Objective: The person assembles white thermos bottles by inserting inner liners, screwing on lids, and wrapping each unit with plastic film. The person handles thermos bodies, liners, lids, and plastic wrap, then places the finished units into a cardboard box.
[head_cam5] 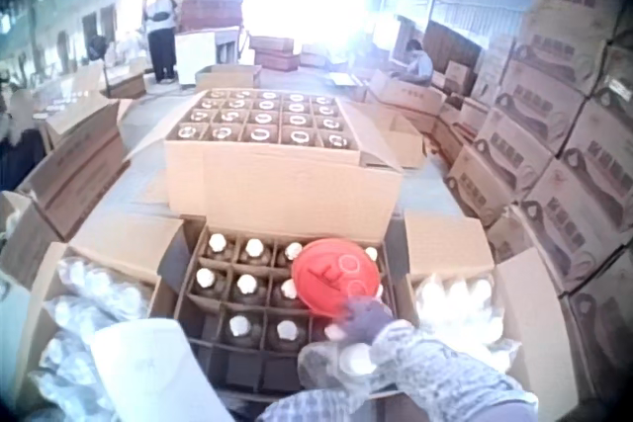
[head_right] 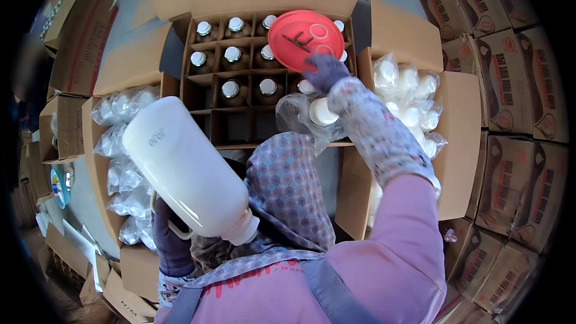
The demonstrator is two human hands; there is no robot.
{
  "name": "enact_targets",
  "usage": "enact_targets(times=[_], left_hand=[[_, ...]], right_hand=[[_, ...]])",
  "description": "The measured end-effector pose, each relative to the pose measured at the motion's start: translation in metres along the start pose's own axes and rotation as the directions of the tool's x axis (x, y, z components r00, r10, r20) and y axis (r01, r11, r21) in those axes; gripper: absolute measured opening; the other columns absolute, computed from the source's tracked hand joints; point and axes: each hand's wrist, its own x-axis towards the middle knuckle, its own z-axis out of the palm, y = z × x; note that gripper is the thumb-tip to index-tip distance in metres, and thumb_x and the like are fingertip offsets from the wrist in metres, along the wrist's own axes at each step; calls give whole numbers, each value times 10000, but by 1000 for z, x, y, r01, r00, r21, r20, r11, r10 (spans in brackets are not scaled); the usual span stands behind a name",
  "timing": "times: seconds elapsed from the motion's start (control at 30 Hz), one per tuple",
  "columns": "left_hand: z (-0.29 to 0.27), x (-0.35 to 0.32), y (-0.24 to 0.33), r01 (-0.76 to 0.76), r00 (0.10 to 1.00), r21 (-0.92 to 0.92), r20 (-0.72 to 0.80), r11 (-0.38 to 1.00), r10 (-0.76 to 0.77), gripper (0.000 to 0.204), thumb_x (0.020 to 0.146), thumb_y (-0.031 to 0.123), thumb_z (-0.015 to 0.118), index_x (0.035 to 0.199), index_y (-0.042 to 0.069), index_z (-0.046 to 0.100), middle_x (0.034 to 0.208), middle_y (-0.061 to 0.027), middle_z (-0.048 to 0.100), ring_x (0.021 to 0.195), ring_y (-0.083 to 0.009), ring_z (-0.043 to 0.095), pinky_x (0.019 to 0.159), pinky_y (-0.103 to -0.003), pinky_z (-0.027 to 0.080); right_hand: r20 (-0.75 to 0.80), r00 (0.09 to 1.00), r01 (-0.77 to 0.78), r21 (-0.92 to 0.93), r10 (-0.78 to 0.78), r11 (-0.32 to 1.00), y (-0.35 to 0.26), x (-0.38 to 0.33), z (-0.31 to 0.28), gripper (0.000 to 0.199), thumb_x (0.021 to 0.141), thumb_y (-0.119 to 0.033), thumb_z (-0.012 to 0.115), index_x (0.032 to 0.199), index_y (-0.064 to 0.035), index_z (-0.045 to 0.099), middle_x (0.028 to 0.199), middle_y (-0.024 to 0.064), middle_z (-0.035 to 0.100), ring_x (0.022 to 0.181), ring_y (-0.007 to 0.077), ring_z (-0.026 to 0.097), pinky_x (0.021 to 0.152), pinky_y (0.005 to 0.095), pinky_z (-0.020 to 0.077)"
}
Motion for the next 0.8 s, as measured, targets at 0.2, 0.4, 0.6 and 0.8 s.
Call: enact_targets(times=[0.2, 0.4, 0.6, 0.8], left_hand=[[39, 20, -5, 7, 994, -158, 109, 987, 11, 456, 1034, 297, 327, 1390, 14, 364, 1313, -139, 503, 1187, -245, 524, 998, -392, 444], [47, 23, -11, 75, 991, -639, 130, 766, 12, 489, 997, 323, 434, 1390, 41, 365, 1344, -136, 492, 1226, -278, 502, 1022, -430, 432], [50, -24, -13, -196, 940, -205, 239, 959, 243, 500, 993, 320, 457, 1381, 23, 350, 1308, -140, 502, 1220, -258, 504, 1016, -388, 443], [68, -52, 96, -807, 422, 379, 907, 454, -8, 265, 898, 114, 528, 1156, 62, 557, 1239, -116, 532, 1152, -293, 532, 1003, -407, 438]], right_hand=[[257, 942, -100, -400, 217, 911, 19, -91, 40, 793, 663, -435, 729, 1355, -189, 429, 1306, 136, 502, 1175, 359, 503, 957, 439, 445], [-416, 861, 415, 242, -292, 877, -38, -176, -40, 896, 624, -183, 822, 1369, -6, 358, 1299, 226, 481, 1197, 391, 496, 984, 466, 423], [-474, 874, 470, 771, -107, 429, -146, -240, -13, 690, 823, -252, 682, 1364, 28, 360, 1300, 210, 502, 1131, 338, 552, 931, 430, 465], [136, 899, 77, 887, -417, 455, -113, -181, -12, 415, 946, -349, 467, 1254, -77, 528, 1115, 104, 621, 991, 211, 602, 824, 350, 479]])
